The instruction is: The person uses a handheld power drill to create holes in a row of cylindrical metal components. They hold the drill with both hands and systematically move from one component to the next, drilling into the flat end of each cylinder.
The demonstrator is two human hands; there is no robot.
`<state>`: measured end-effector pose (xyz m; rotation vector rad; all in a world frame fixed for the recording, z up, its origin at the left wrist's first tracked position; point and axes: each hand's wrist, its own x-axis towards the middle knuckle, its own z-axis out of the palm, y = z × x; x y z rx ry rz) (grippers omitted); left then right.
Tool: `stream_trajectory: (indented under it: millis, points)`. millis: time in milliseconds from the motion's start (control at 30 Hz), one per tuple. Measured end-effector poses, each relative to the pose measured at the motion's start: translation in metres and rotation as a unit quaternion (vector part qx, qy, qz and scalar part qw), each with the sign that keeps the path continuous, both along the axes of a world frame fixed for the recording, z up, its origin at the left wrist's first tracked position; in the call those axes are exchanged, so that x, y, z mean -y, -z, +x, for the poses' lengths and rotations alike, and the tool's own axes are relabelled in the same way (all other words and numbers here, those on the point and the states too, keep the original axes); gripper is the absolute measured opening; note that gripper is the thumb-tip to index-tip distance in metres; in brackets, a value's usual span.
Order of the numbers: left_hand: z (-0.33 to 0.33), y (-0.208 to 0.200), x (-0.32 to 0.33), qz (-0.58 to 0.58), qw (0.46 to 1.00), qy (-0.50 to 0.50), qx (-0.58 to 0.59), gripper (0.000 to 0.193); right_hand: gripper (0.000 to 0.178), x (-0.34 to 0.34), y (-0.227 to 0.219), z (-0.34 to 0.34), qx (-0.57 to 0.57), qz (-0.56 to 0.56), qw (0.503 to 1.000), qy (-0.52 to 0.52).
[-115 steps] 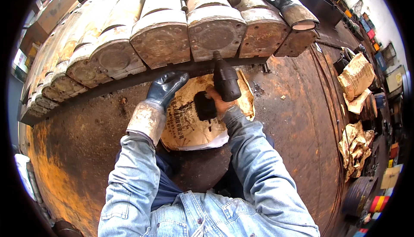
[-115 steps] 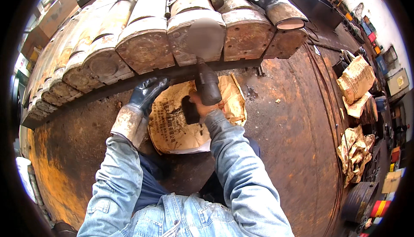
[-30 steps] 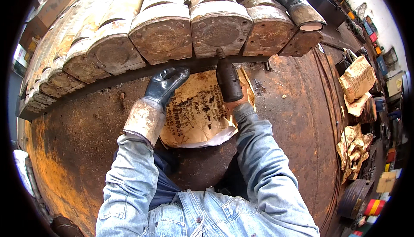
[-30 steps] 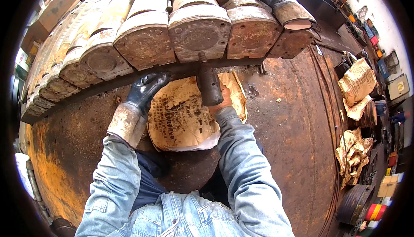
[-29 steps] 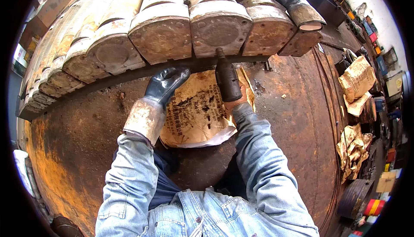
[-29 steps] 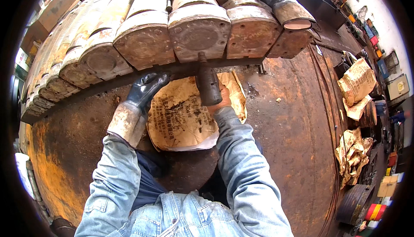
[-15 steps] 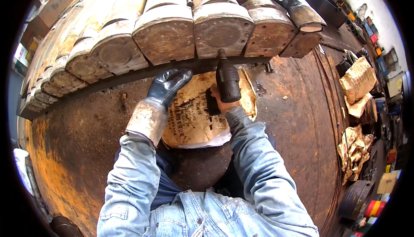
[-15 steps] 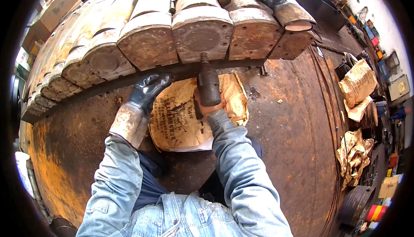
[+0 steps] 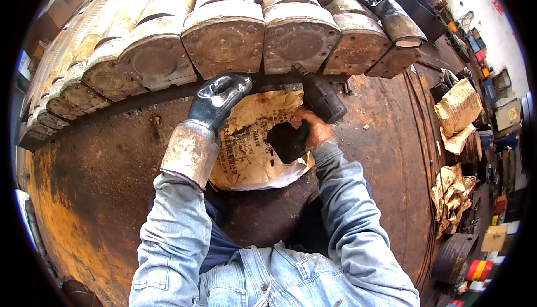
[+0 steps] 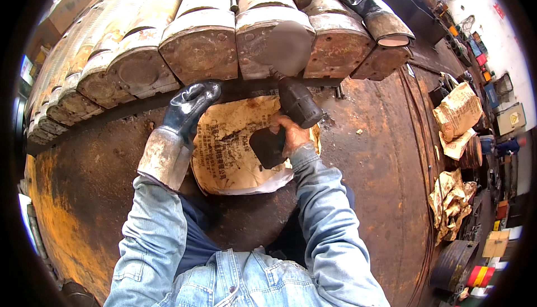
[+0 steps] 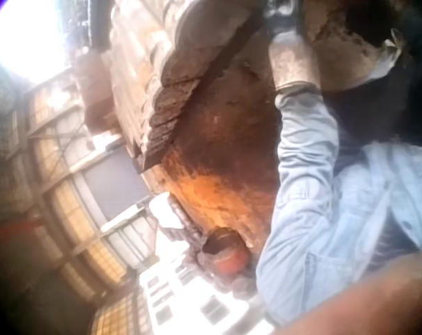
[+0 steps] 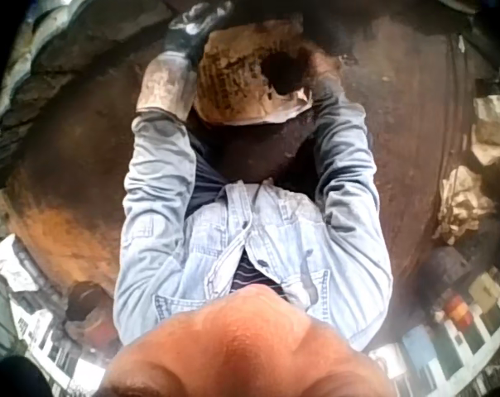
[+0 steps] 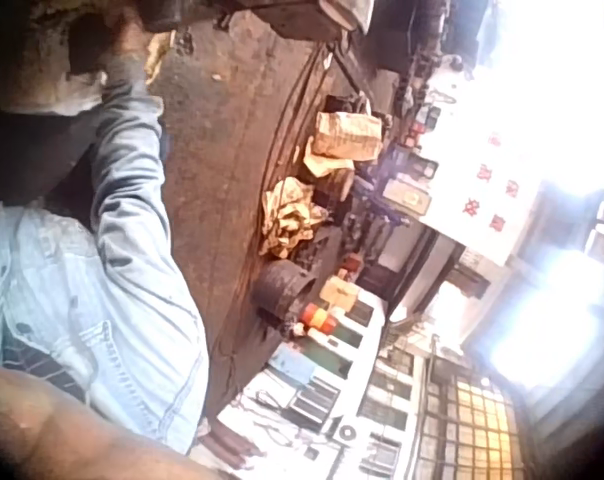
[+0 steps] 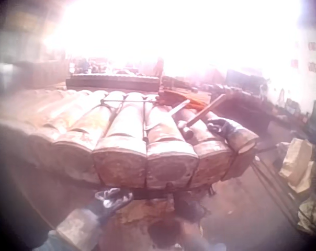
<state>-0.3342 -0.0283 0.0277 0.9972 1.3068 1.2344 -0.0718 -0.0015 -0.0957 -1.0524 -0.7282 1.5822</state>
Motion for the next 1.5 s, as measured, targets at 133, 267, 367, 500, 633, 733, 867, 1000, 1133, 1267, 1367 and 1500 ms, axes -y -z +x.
stream_trajectory:
  millis: [133,267,367,500,633,733,867,1000,1133,1267,1367,1500]
  points:
    - [-0.003,-0.001,0.002,0.023,1.0,0.003,0.006,0.031,0.015,0.01,-0.014,-0.001,-0.041,-0.071,0.996,0.019]
    - [-0.014,0.002,0.001,0.034,0.999,0.0,0.012,0.034,0.017,0.012,-0.007,0.0,-0.13,-0.084,0.987,-0.03]
    - [-0.017,0.0,0.001,0.011,1.0,-0.012,-0.013,0.036,0.017,0.019,-0.026,-0.011,-0.093,-0.083,0.992,-0.02]
    - [-0.016,-0.013,0.008,-0.012,1.0,-0.016,-0.013,0.037,0.017,0.012,-0.019,-0.017,-0.085,-0.084,0.993,0.023]
    - [-0.019,-0.001,0.005,0.006,1.0,-0.011,0.007,0.037,0.016,0.01,-0.017,-0.022,-0.181,-0.051,0.981,-0.048]
    - [-0.018,-0.003,0.006,0.008,1.0,-0.011,-0.001,0.036,0.015,0.012,-0.014,-0.027,-0.197,-0.074,0.975,-0.066]
    - [-0.014,-0.002,0.004,0.025,0.999,-0.001,0.025,0.035,0.016,0.007,0.011,-0.031,-0.132,-0.079,0.988,-0.026]
    - [-0.017,0.008,0.005,0.016,1.0,-0.007,0.014,0.035,0.022,0.007,0.019,-0.034,0.09,0.07,0.993,-0.019]
    - [-0.026,0.005,0.012,0.009,0.999,-0.029,-0.033,0.035,0.02,-0.002,0.033,-0.04,0.244,0.123,0.961,-0.045]
    - [-0.027,0.013,0.006,0.021,1.0,-0.015,-0.003,0.031,0.024,-0.003,0.056,-0.037,0.167,0.14,0.974,-0.058]
    - [-0.028,0.018,0.003,0.041,0.999,-0.006,0.023,0.028,0.027,0.0,0.054,-0.042,-0.004,0.035,0.997,-0.066]
    - [-0.031,0.018,0.01,0.069,0.998,-0.008,0.005,0.029,0.013,0.018,-0.016,-0.088,-0.239,-0.038,0.97,0.0]
